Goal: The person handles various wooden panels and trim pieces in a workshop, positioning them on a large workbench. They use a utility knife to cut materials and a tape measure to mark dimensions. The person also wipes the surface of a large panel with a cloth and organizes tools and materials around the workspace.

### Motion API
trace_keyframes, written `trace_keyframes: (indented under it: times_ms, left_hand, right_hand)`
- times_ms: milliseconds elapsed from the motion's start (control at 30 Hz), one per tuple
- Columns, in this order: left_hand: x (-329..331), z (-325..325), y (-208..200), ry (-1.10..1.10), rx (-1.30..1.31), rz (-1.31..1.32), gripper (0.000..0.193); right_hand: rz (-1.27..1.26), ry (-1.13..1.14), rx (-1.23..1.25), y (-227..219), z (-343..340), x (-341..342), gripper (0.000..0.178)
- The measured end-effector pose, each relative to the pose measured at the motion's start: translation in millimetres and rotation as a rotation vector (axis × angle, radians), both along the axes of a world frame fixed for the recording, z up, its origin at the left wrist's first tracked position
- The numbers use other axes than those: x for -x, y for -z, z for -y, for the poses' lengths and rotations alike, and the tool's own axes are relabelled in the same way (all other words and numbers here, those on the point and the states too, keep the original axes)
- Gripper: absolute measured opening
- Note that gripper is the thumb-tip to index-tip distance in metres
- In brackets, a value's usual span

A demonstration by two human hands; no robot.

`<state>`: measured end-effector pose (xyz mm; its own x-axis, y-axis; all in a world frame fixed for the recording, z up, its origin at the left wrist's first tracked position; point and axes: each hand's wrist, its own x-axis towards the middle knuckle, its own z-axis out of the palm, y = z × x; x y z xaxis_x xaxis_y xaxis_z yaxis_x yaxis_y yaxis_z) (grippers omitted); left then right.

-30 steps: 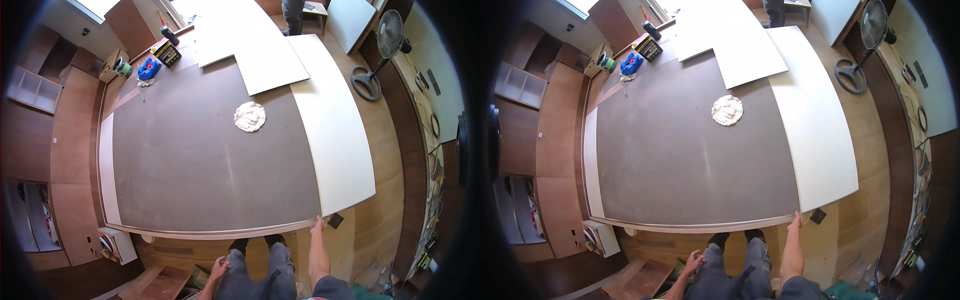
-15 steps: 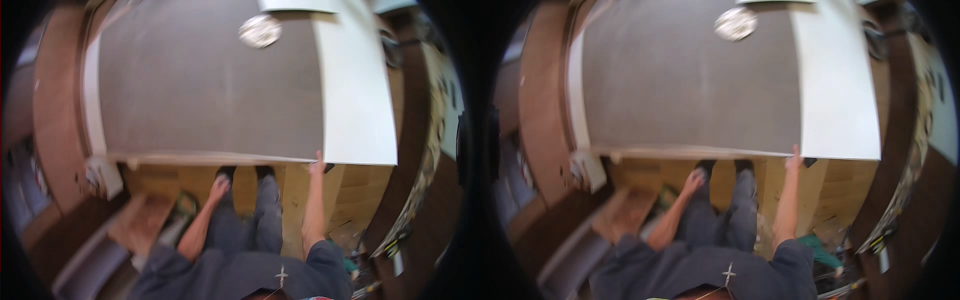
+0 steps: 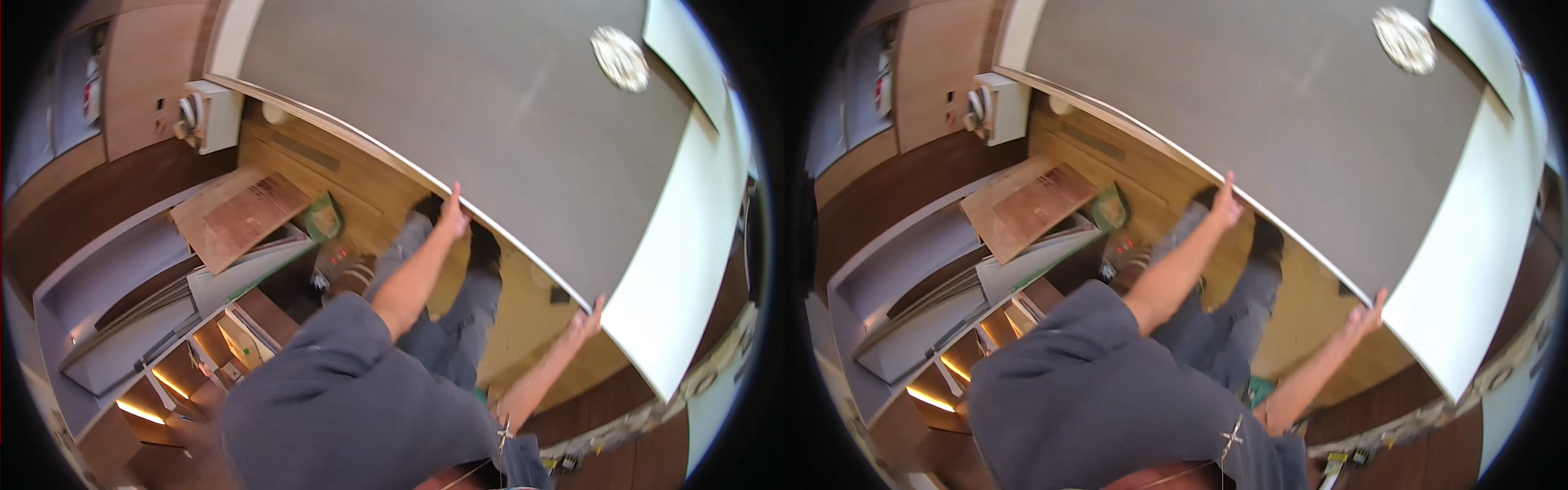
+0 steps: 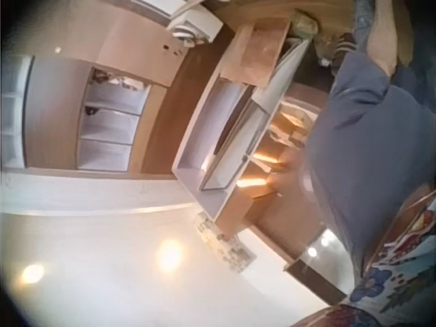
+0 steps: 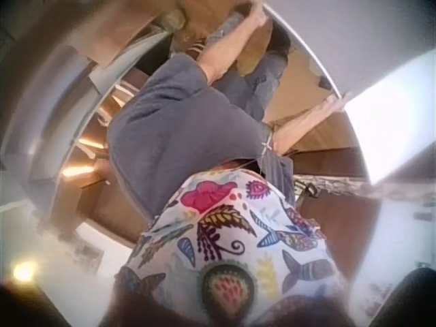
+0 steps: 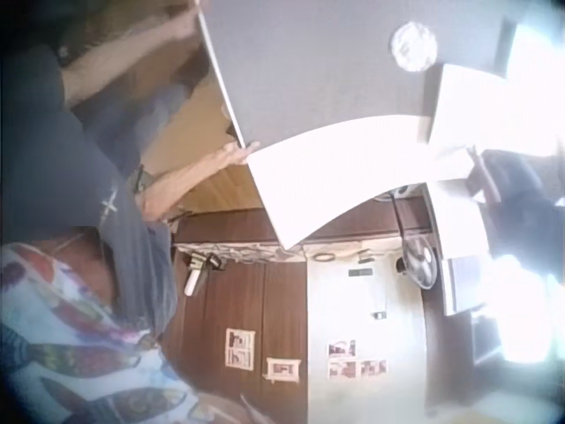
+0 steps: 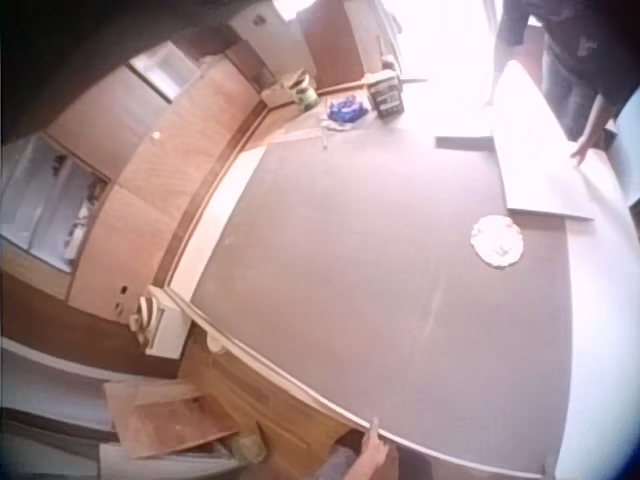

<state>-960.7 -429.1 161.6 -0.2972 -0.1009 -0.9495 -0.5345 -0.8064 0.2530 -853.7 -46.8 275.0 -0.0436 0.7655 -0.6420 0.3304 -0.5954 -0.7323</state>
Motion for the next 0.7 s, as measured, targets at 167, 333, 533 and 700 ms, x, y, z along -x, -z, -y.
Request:
trace_keyframes:
  times_ms: [167, 333, 533, 700]
  left_hand:
    - [25.5, 6.8, 27.6, -0.042, 0.22, 0.104, 0.072]
    - [20.0, -11.0, -5.7, -0.019, 0.479, 0.031, 0.062]
    - [32.0, -15.7, -56.3, 0.038, 0.541, 0.004, 0.056]
    - [32.5, -20.8, -69.2, -0.028, 0.642, -0.177, 0.032]
  right_hand:
    - [-0.051, -0.043, 0.067, 14.1, -13.4, -14.0, 0.039]
    - [-0.063, -0.06, 0.171, 26.7, -27.3, -24.3, 0.042]
    - [-0.113, -0.121, 0.153, 24.3, -36.4, -29.7, 0.044]
    - [-0.159, -0.09, 0.122, 23.7, -39.1, -34.2, 0.045]
